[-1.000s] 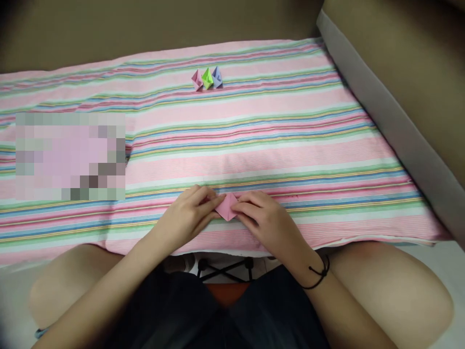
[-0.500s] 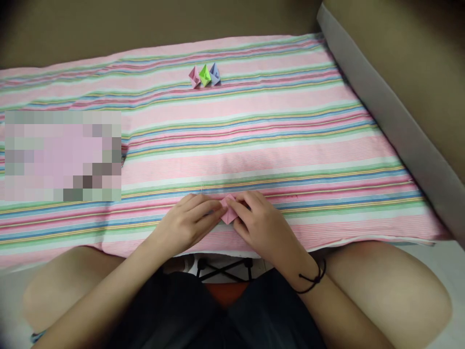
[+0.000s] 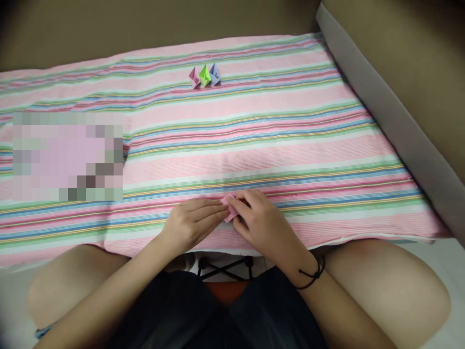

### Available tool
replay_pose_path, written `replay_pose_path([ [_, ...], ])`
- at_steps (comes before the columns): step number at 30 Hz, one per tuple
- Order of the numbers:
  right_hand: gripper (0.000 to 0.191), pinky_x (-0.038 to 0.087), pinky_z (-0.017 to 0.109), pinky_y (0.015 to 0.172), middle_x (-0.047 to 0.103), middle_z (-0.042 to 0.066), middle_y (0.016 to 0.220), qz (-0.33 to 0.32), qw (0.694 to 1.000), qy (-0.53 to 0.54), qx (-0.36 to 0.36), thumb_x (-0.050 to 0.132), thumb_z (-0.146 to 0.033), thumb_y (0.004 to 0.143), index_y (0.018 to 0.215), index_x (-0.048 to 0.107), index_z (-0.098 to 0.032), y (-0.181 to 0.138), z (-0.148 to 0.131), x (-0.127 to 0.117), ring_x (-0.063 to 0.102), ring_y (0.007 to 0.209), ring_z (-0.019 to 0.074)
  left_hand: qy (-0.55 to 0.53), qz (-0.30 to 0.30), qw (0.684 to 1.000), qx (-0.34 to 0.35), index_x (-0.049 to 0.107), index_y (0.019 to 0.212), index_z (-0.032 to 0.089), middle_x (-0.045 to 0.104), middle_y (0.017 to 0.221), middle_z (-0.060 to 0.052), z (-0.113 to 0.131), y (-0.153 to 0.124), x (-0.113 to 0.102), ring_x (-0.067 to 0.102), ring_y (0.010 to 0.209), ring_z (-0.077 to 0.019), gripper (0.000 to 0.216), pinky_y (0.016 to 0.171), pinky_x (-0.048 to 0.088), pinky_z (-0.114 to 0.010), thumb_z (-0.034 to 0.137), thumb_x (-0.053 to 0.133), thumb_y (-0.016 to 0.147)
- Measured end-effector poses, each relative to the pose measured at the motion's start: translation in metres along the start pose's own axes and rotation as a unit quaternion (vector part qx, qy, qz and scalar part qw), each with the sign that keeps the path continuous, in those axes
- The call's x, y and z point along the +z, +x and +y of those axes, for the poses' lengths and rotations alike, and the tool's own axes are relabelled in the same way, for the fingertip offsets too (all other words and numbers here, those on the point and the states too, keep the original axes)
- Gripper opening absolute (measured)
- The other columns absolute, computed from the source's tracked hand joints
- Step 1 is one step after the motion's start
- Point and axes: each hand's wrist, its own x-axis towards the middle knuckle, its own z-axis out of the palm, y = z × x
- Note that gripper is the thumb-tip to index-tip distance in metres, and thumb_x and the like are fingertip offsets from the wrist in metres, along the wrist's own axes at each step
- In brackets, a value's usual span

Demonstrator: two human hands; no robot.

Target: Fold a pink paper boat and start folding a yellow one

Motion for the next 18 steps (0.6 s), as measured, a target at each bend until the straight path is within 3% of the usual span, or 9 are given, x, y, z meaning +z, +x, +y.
replay_pose_path([
  [6,0.036,0.051,0.043,0.086,0.06,0.012,0.107,-0.01,1.0,-0.007,0.002,0.05,-0.013,0.086,0.12,0.057,-0.016,-0.0008,0.0002,0.0006,0.056,0.1,0.025,-0.01,0.003,0.999,-0.049,0.064,0.098,0.014,0.071,0.102,-0.005,-0.0013,0.0026,-0.0037,0.068,0.087,-0.0166,0.014,0.071,0.059,-0.027,0.016,0.053,0.09],
  [10,0.034,0.051,0.044,0.085,0.06,0.011,0.105,-0.004,1.0,-0.007,-0.001,0.049,-0.013,0.086,0.119,0.057,-0.018,-0.0008,0.0007,0.0013,0.056,0.099,0.0249,0.007,-0.008,1.0,-0.019,0.064,0.09,0.014,0.072,0.094,-0.004,-0.0015,0.0027,-0.0039,0.069,0.085,-0.0162,0.016,0.074,0.059,-0.028,0.012,0.048,0.091],
  [18,0.03,0.05,0.043,0.085,0.059,0.011,0.103,-0.006,1.0,-0.015,-0.003,0.05,-0.018,0.088,0.117,0.057,-0.017,-0.0018,0.0005,0.0027,0.054,0.097,0.0245,0.036,0.023,0.998,0.044,0.063,0.095,0.013,0.072,0.09,-0.004,0.005,0.0023,-0.0027,0.069,0.091,-0.0181,0.014,0.076,0.058,-0.029,0.012,0.05,0.091],
])
